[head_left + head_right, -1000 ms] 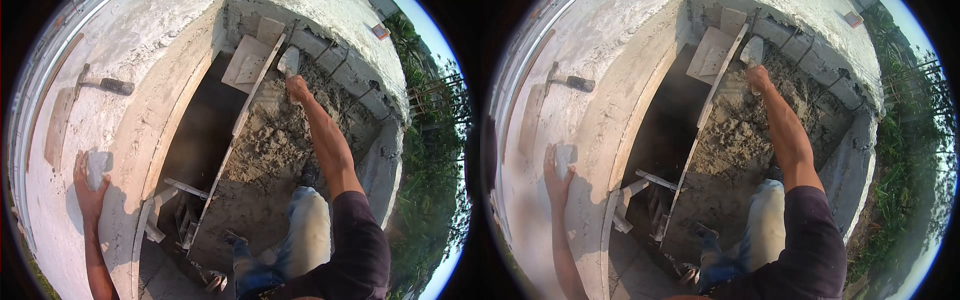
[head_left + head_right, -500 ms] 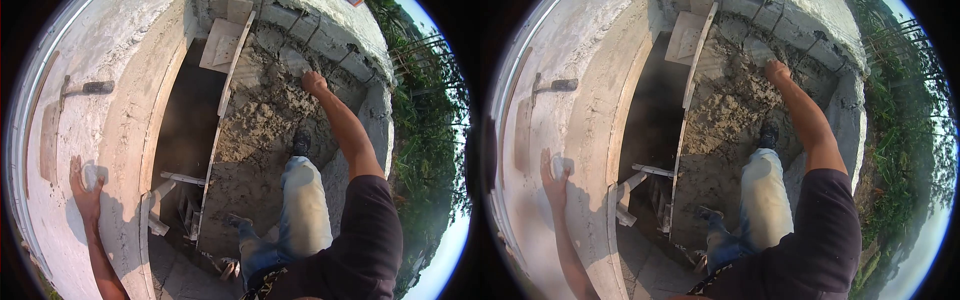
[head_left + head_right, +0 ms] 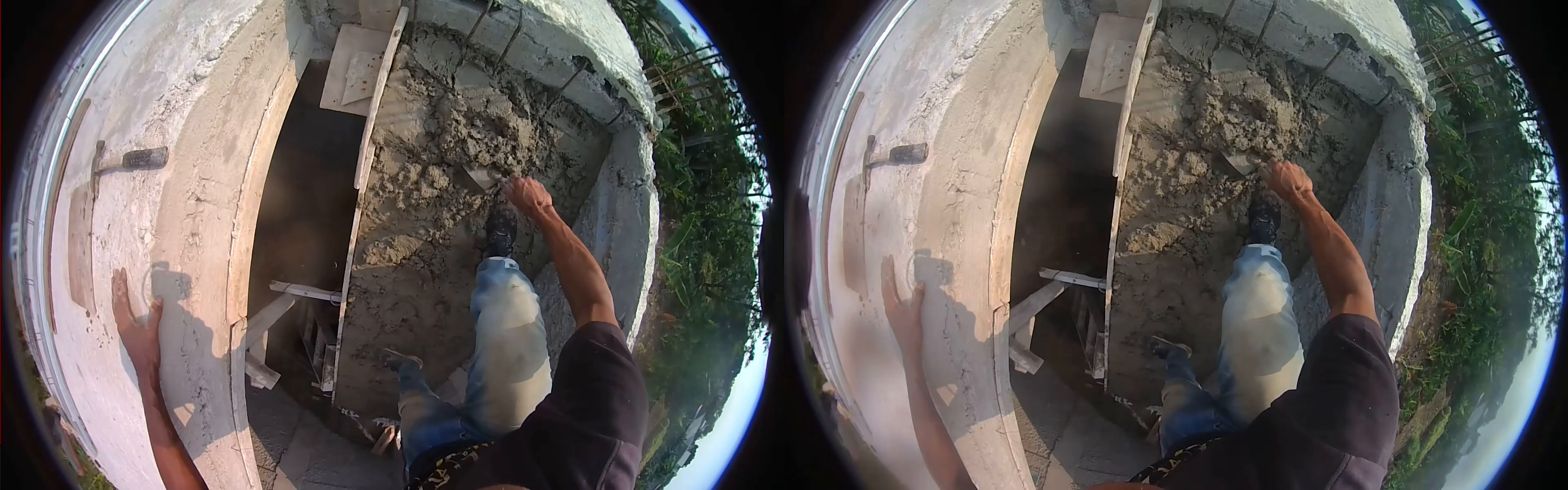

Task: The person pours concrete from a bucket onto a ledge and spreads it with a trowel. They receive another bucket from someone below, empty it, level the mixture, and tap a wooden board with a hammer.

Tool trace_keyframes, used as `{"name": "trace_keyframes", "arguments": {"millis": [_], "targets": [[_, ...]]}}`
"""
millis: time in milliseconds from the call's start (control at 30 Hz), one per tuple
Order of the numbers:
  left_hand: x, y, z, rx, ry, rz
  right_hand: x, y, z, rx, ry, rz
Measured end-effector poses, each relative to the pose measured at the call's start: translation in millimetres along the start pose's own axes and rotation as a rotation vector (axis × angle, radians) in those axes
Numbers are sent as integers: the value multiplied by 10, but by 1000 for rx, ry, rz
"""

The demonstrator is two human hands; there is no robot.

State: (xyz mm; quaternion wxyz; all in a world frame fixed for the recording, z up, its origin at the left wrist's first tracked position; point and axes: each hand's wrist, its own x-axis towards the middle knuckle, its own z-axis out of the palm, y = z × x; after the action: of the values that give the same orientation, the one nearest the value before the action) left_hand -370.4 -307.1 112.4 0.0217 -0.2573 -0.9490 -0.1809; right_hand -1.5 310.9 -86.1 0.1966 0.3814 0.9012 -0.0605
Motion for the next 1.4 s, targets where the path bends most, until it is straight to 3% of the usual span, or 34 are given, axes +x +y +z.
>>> {"name": "trace_keyframes", "arguments": {"millis": [33, 167, 233, 267, 367, 433, 567, 633, 667, 733, 767, 833, 900, 1000, 1033, 1133, 1200, 1233, 1300, 1400], "targets": [[-4, 11, -3, -6, 4, -2, 95, -81, -57, 19, 81, -7], [-12, 10, 6, -43, 22, -3, 281, -360, -251, 45, 138, -24], [-8, -19, 3, -32, 19, 18, 303, -418, -262, 43, 59, -41], [2, -35, -1, -17, 17, 33, 313, -467, -256, 19, 130, -54], [16, -72, -29, 22, 15, 75, 67, -696, -628, 83, 146, -27], [-6, -45, -63, 14, 26, 73, -130, -787, -926, 61, 234, -83], [-12, 7, -59, 10, 17, 63, -726, -957, -1665, 94, 153, -268], [-11, 1, -58, 8, 10, 49, -985, -1045, -2007, 509, -42, -665], [-1, 6, -47, 6, 4, 38, -1075, -1092, -2167, 513, -45, -660], [-14, 14, -37, -39, 9, 17, -1133, -1172, -2388, 591, -478, -663], [-5, 29, -21, -60, 12, 5, -1069, -1153, -2411, 596, -484, -663], [9, 54, 1, -110, 10, -25, -842, -1155, -2466, 846, -895, -676], [13, 72, -47, -122, 23, -46, -376, -1010, -2292, 1077, -990, -542], [13, 117, -76, -97, -4, -37, 602, -355, -1862, 1319, -633, -143], [9, 118, -85, -85, -13, -36, 537, -215, -1832, 1180, -457, -13], [-14, 57, -18, -62, -5, -12, 174, -35, -1761, 1040, -377, -127], [0, 52, -17, -87, 19, -9, 37, -14, -1598, 795, 16, -170], [26, 59, -22, -96, 38, -4, 149, -92, -1653, 797, 35, -179], [6, 84, -39, -89, 23, -22, 469, -284, -1694, 595, 125, 61], [-3, 87, -53, -60, 6, 14, 1248, -446, -1523, 458, 133, 93]]}}
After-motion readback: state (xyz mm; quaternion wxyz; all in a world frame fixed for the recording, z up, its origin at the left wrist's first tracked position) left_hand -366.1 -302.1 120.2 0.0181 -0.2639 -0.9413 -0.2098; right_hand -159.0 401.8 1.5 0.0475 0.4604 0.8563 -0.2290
